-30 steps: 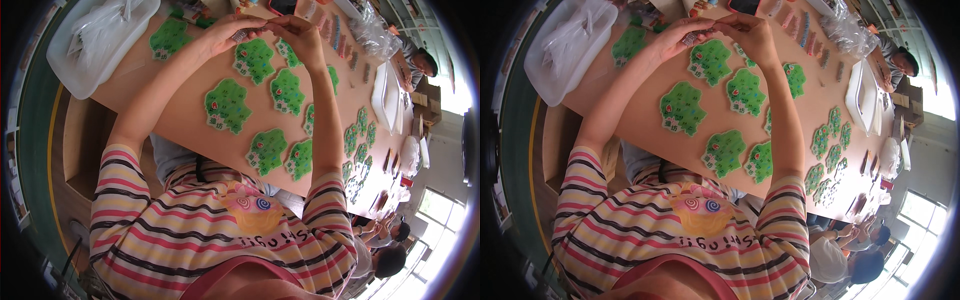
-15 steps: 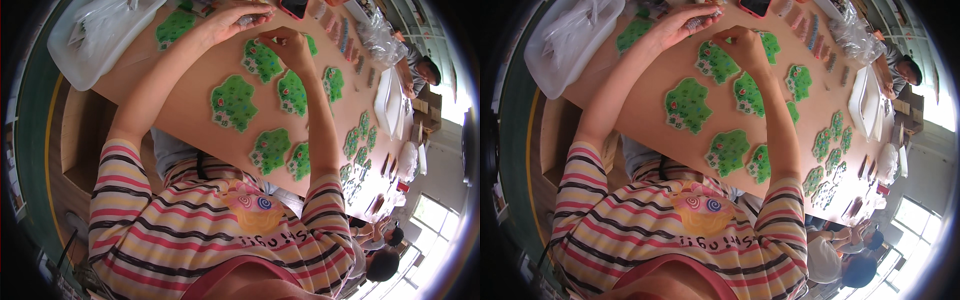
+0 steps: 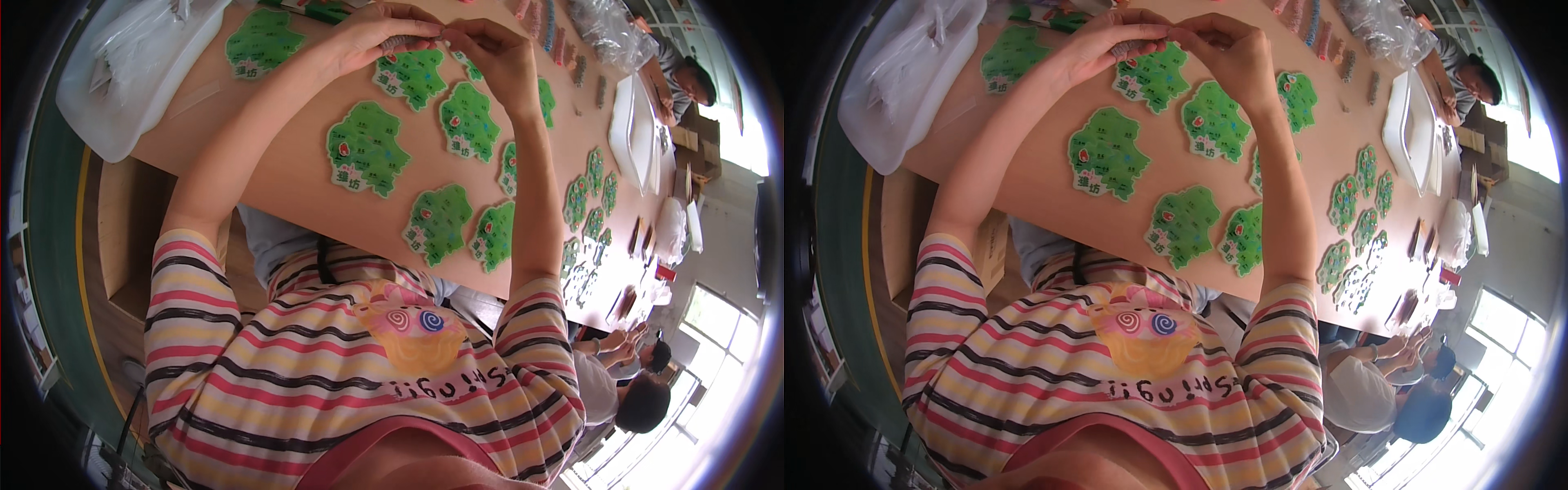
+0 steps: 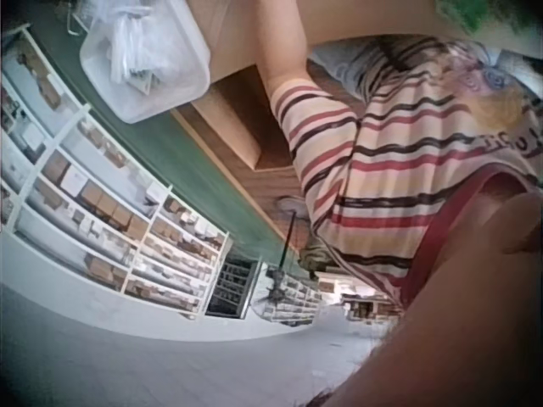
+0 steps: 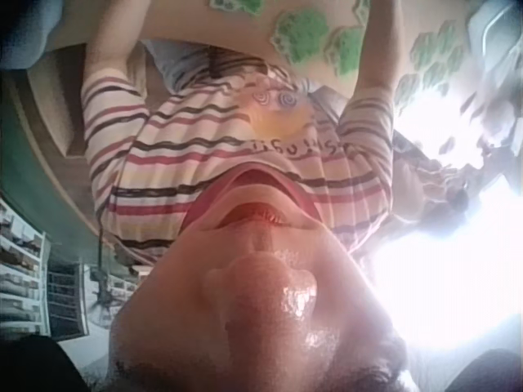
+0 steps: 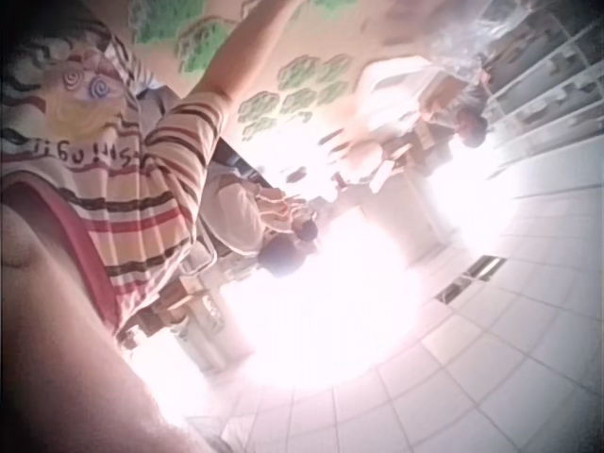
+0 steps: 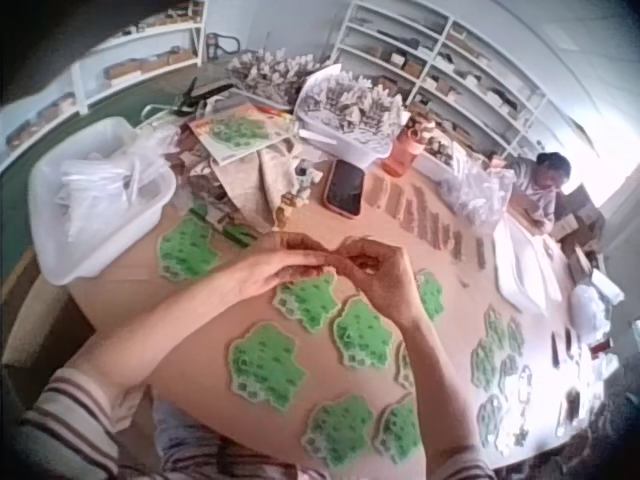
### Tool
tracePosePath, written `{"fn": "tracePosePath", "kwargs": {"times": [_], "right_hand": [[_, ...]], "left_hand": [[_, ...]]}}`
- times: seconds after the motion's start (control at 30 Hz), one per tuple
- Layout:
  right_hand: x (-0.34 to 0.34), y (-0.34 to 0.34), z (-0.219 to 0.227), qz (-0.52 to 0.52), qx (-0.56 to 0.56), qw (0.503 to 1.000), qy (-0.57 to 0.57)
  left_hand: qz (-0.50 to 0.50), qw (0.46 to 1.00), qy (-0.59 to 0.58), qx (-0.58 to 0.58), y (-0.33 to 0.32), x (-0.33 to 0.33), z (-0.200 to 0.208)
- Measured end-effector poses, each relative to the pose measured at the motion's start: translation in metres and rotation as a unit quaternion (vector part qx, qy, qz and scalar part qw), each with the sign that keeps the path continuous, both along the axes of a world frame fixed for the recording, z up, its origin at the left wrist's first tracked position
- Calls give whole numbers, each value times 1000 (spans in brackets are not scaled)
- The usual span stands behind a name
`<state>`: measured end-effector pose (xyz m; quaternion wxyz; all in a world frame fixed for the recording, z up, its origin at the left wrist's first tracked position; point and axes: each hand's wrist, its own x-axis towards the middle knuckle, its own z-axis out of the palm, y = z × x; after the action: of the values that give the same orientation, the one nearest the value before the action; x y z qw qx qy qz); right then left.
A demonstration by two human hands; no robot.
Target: The person applies small decorative pieces onto green map magnets by hand, arranges the magnets on the table, and slides completed magnets onto packaging cards.
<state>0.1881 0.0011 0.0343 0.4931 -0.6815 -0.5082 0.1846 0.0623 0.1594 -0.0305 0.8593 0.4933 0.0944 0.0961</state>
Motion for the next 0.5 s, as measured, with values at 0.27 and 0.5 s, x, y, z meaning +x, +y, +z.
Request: {"fn": "tracePosePath", "kwargs": {"times": [0.27, 0.5], "right_hand": [[-1, -65, -13, -27, -194, 973, -119], [-12, -67, 0, -70, -84, 976, -189]], "left_hand": [[-9, 997, 1, -71, -9, -6, 17], [-43, 998, 12, -48, -11, -6, 11]]}}
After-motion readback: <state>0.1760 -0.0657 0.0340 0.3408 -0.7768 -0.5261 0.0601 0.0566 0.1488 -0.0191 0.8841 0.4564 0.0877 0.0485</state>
